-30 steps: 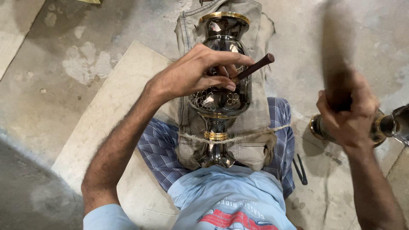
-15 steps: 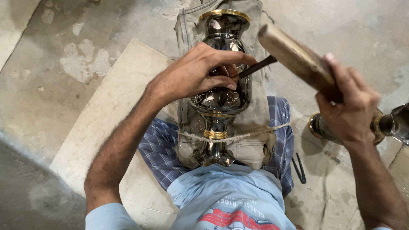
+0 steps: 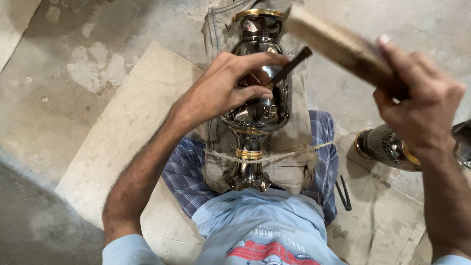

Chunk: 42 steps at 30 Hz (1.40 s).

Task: The person uses a chisel and wooden mallet to engrave floral patterns into a polished metal vessel. They hold the chisel against the surface and strike it repeatedly with the mallet, rotating the vessel to access different areas.

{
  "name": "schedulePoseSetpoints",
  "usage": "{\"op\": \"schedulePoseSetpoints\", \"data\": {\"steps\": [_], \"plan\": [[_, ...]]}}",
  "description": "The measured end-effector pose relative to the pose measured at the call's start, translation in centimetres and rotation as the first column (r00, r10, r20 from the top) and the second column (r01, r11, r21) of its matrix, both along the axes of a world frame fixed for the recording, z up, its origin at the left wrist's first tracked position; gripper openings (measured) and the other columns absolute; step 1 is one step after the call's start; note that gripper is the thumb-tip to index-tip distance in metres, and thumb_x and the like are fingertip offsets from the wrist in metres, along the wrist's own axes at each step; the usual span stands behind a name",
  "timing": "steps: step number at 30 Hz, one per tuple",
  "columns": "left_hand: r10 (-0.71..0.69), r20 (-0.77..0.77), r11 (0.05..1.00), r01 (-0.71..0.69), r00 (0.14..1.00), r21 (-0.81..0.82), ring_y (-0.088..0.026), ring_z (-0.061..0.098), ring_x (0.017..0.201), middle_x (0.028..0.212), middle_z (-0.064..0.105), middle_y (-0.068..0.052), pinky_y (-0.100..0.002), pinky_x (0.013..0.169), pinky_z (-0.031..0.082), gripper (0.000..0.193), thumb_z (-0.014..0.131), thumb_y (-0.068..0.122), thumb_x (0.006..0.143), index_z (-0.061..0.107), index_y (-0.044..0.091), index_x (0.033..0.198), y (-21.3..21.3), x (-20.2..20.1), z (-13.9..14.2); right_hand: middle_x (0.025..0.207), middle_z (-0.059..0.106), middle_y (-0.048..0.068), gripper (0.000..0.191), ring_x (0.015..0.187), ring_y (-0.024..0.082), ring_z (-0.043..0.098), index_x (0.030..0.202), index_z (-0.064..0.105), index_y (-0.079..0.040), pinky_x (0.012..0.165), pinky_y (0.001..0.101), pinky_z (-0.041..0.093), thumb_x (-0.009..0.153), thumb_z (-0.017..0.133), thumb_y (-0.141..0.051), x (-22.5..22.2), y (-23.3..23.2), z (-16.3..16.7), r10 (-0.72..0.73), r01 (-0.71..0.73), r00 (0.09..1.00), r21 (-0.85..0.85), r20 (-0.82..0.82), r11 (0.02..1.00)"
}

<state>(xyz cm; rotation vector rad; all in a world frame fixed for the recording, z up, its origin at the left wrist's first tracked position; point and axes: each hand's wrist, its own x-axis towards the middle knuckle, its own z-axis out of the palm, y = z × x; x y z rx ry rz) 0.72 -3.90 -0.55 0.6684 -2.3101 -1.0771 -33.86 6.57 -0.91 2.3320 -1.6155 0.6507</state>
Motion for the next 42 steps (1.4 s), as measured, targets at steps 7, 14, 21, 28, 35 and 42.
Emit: {"op": "schedulePoseSetpoints", "data": {"steps": [7, 14, 21, 28, 35, 42], "plan": [[0.163, -0.036, 0.983, -0.159, 0.986, 0.090, -0.017, 0.081, 0.092, 0.101, 0.081, -0.008, -0.036, 0.085, 0.069, 0.055, 0.080, 0.013, 0.091, 0.058, 0.013, 0.141, 1.1, 0.3, -0.4, 0.093, 0.072, 0.023, 0.057, 0.081, 0.029, 0.074, 0.138, 0.064, 0.005, 0.074, 0.0386, 0.063, 0.084, 0.082, 0.005, 1.4, -1.3, 5.5, -0.041, 0.052, 0.998, 0.213, -0.057, 0.976], [0.284, -0.027, 0.948, -0.277, 0.958, 0.159, -0.015, 0.081, 0.087, 0.096, 0.081, -0.006, -0.033, 0.079, 0.070, 0.059, 0.083, 0.017, 0.088, 0.057, 0.015, 0.141, 1.5, 0.5, -1.8, 0.103, 0.073, 0.023, 0.051, 0.084, 0.028, 0.073, 0.132, 0.064, 0.004, 0.080, 0.0392, 0.062, 0.083, 0.076, 0.009, 2.8, -4.2, 7.7, 0.119, -0.121, 0.993, 0.249, 0.026, 0.961], [0.345, -0.127, 0.933, -0.324, 0.930, 0.159, -0.016, 0.080, 0.088, 0.097, 0.079, -0.005, -0.034, 0.077, 0.072, 0.061, 0.084, 0.021, 0.090, 0.055, 0.016, 0.144, 2.1, 1.0, -3.3, 0.098, 0.072, 0.025, 0.038, 0.086, 0.032, 0.074, 0.117, 0.067, 0.007, 0.074, 0.0426, 0.062, 0.083, 0.083, 0.004, 2.4, -4.6, 7.7, 0.018, -0.016, 1.000, 0.248, -0.005, 0.969], [0.331, -0.178, 0.941, -0.309, 0.927, 0.142, -0.017, 0.081, 0.090, 0.096, 0.080, -0.005, -0.037, 0.081, 0.073, 0.059, 0.083, 0.020, 0.093, 0.054, 0.016, 0.144, 2.1, 1.0, -4.0, 0.107, 0.071, 0.026, 0.033, 0.098, 0.032, 0.074, 0.128, 0.058, 0.008, 0.094, 0.0386, 0.062, 0.098, 0.071, 0.011, 0.9, -5.2, 7.3, 0.173, -0.201, 0.976, 0.249, 0.129, 0.947], [0.320, -0.218, 0.946, -0.300, 0.922, 0.120, -0.019, 0.081, 0.095, 0.101, 0.080, -0.008, -0.036, 0.084, 0.071, 0.060, 0.085, 0.020, 0.091, 0.055, 0.012, 0.143, 2.2, 1.1, -3.6, 0.104, 0.070, 0.029, 0.047, 0.094, 0.036, 0.073, 0.135, 0.057, 0.009, 0.090, 0.0422, 0.061, 0.090, 0.072, 0.009, 1.4, -5.2, 8.4, 0.185, -0.178, 0.983, 0.247, -0.007, 0.953], [0.236, -0.167, 0.966, -0.213, 0.957, 0.148, -0.016, 0.081, 0.088, 0.095, 0.080, -0.006, -0.033, 0.081, 0.072, 0.059, 0.084, 0.018, 0.090, 0.057, 0.014, 0.142, 1.9, 1.1, -2.6, 0.107, 0.070, 0.025, 0.044, 0.095, 0.031, 0.073, 0.135, 0.055, 0.005, 0.087, 0.0381, 0.062, 0.096, 0.073, 0.009, 2.7, -2.6, 8.6, 0.086, -0.120, 0.986, 0.256, 0.140, 0.959]]}}
